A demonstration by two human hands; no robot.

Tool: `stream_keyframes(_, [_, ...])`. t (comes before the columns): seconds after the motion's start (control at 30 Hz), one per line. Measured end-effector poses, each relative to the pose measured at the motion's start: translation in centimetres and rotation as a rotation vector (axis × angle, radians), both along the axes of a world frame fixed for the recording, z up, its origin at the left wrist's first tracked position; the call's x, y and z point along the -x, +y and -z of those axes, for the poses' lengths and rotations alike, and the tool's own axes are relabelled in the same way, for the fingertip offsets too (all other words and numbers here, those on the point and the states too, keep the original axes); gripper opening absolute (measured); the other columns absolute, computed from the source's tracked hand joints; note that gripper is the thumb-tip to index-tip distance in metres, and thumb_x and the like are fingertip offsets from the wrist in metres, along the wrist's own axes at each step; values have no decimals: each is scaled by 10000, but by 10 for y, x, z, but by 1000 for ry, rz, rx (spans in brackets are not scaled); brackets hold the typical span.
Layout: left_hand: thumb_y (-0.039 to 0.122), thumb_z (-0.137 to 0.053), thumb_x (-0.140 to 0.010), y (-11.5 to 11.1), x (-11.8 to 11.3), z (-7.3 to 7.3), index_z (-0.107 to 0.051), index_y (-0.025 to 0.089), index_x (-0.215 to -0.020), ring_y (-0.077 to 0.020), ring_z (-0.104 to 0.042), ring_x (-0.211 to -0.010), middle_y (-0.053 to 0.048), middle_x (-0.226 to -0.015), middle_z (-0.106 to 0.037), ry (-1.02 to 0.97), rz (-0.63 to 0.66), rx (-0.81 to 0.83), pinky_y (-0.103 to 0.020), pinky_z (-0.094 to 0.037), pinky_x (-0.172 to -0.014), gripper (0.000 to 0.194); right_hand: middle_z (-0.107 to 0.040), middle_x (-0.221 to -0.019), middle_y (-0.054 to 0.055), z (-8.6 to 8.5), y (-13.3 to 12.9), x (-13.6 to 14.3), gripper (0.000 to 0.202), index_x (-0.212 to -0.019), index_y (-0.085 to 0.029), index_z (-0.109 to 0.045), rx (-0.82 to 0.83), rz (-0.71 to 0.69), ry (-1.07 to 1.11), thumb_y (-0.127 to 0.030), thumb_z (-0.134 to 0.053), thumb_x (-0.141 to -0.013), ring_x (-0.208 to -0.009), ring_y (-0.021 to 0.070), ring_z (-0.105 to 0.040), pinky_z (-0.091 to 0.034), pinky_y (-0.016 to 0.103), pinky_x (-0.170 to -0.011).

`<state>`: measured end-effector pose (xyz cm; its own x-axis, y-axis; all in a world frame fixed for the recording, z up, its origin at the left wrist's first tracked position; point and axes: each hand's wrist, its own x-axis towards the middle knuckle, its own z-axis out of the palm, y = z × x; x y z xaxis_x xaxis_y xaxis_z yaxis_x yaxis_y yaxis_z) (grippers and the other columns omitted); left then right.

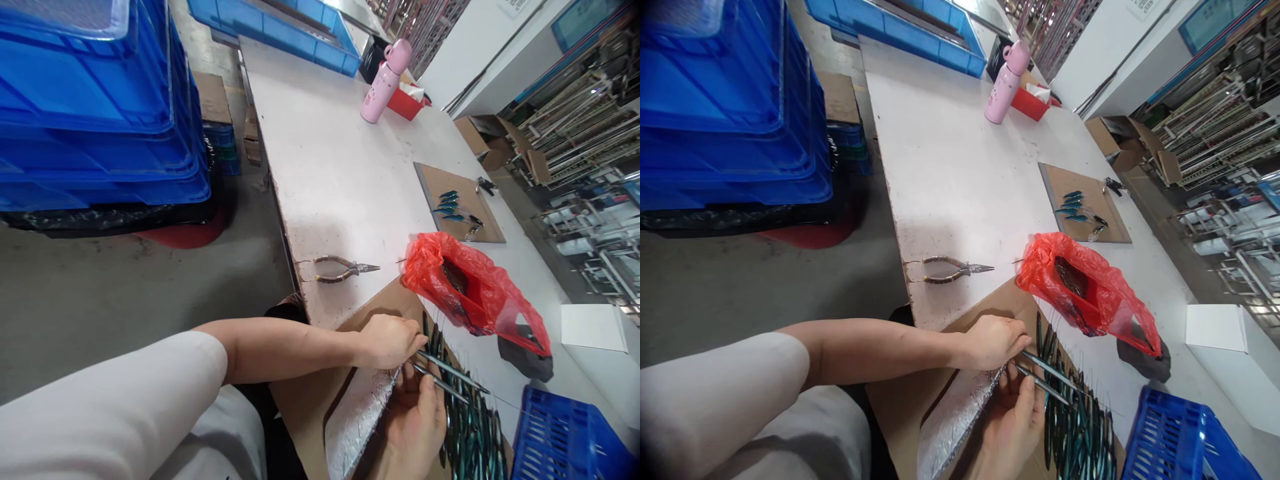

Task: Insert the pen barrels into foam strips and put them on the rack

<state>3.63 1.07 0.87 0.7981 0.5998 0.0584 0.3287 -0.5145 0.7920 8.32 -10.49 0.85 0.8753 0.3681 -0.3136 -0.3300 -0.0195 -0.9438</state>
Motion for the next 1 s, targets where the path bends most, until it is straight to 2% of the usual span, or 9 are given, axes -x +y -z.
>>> stream_keyframes(0.2, [431, -216, -902, -1, -1, 2, -507, 180, -803, -177, -616, -773, -40, -822, -636, -3, -5, 9, -285, -466, -695, 396, -654, -729, 6, -4, 2, 3, 371, -1023, -226, -578, 13, -16, -94, -340, -638, -674, -641, 148, -610, -502, 267, -575])
stream_keyframes(0.43, [425, -199, -905, 0, 1, 0, -495, 179, -777, -176, -619, -749, -34, -786, -636, -26, 14, 24, -282, -468, -666, 406, -662, -778, 12, -6, 6, 10, 405, -1064, -218, -568, 43, 28, -255, -316, -641, -677, -661, 148, -623, -510, 281, -653])
stream_keyframes(0.53, [430, -202, -902, 0, 0, 2, -495, 180, -774, -178, -619, -735, -28, -782, -634, -32, -4, 2, -281, -468, -652, 405, -663, -760, 5, -6, 6, 8, 393, -1049, -217, -573, 38, 31, -229, -310, -646, -674, -652, 137, -621, -510, 264, -650])
stream_keyframes(0.63, [432, -194, -903, 0, -2, 5, -507, 176, -792, -180, -619, -747, -37, -793, -633, -24, -13, -26, -277, -465, -657, 419, -671, -751, 8, -1, 2, 1, 353, -1009, -227, -580, 9, -13, -99, -327, -644, -676, -655, 128, -621, -509, 244, -640])
stream_keyframes(0.73, [430, -202, -902, 3, -3, 8, -516, 174, -777, -181, -618, -752, -42, -777, -632, -16, 45, -56, -273, -463, -657, 424, -672, -725, 1, 6, -3, -9, 320, -967, -239, -584, -10, -45, 16, -345, -647, -672, -657, 122, -620, -509, 237, -637])
stream_keyframes(0.83, [403, -232, -901, 7, -3, 10, -526, 181, -774, -172, -616, -748, -37, -793, -637, -27, 120, -88, -270, -461, -660, 389, -677, -749, 6, 11, -6, -15, 305, -938, -223, -592, -18, -73, 21, -340, -652, -663, -695, 134, -627, -514, 251, -661])
stream_keyframes(1.0, [401, -240, -900, 8, -4, 13, -538, 181, -810, -172, -615, -749, -42, -787, -642, -17, 97, -107, -274, -458, -677, 381, -677, -816, -9, 15, -7, -17, 287, -939, -223, -598, -40, -95, 41, -324, -644, -675, -738, 118, -627, -506, 234, -705])
